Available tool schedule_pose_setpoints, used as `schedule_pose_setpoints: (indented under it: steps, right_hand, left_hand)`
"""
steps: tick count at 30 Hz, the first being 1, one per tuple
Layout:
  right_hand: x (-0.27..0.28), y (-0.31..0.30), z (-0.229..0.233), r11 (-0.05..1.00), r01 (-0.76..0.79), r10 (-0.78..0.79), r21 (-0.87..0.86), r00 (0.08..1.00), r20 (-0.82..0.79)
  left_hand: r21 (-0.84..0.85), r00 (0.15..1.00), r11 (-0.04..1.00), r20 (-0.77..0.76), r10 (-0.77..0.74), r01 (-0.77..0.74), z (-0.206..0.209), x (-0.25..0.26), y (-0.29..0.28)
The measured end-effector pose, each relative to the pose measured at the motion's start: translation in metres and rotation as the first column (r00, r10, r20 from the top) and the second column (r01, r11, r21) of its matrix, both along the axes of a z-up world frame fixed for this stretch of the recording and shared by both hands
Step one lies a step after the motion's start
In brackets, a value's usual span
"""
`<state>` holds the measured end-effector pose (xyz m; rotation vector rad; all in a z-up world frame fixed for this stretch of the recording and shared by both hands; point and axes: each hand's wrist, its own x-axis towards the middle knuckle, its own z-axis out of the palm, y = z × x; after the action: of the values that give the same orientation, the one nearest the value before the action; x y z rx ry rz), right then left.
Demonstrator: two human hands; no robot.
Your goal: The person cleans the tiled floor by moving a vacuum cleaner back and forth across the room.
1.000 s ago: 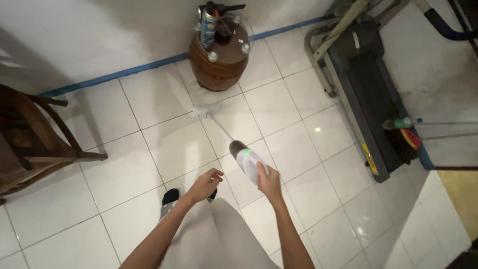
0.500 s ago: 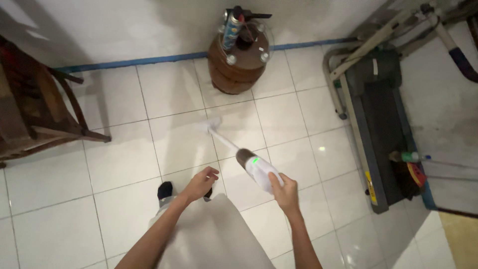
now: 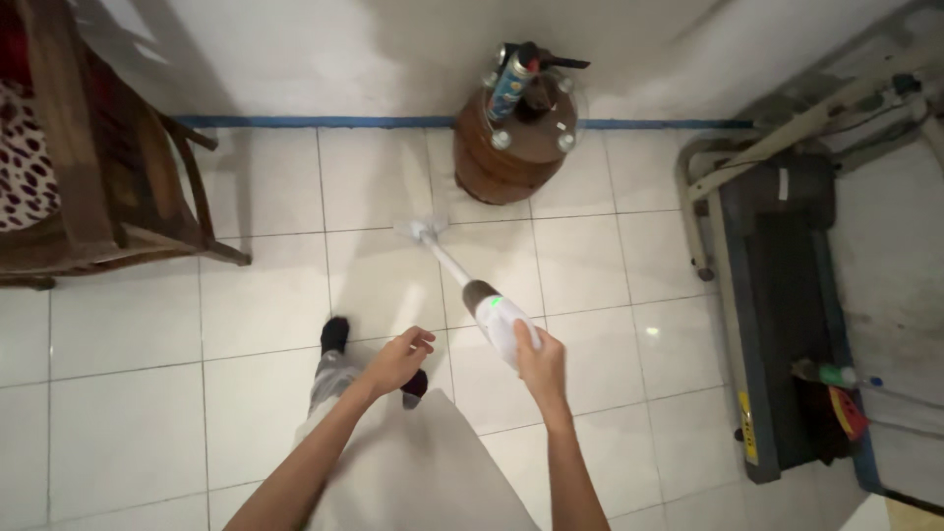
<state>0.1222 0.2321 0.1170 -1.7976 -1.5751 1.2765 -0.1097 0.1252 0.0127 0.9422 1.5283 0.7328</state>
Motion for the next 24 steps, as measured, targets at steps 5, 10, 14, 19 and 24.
schedule_pose_setpoints:
  steps: [5, 10, 14, 19, 24]
  right_hand:
    - [-0.022, 0.007, -0.022, 0.967, 0.053, -0.065, 0.251, 0.997, 0.042]
    - [-0.105, 0.043, -0.104, 0.995, 0.075, -0.070, 0.060, 0.995, -0.071]
    - [-0.144, 0.066, -0.117, 0.994, 0.090, -0.099, -0.064, 0.982, -0.158]
    - [-0.127, 0.092, -0.041, 0.997, 0.074, -0.073, -0.021, 0.996, 0.042]
    - [-0.145, 0.085, 0.020, 0.965, 0.230, -0.239, 0.125, 0.969, 0.064]
  left_hand:
    - [-0.016, 0.999, 0.999, 0.025, 0.039, -0.038, -0.010, -0.024, 0.004]
    - [0.016, 0.999, 0.999, 0.019, -0.031, 0.030, -0.016, -0.063, 0.036]
    - [0.007, 0.997, 0.998, -0.045, -0.059, 0.060, 0.000, -0.111, 0.069]
    - [-0.050, 0.998, 0.997, -0.005, -0.065, 0.065, 0.023, -0.164, 0.100]
    - [-0.013, 0.996, 0.996, -0.012, -0.084, 0.084, 0.013, -0.198, 0.107]
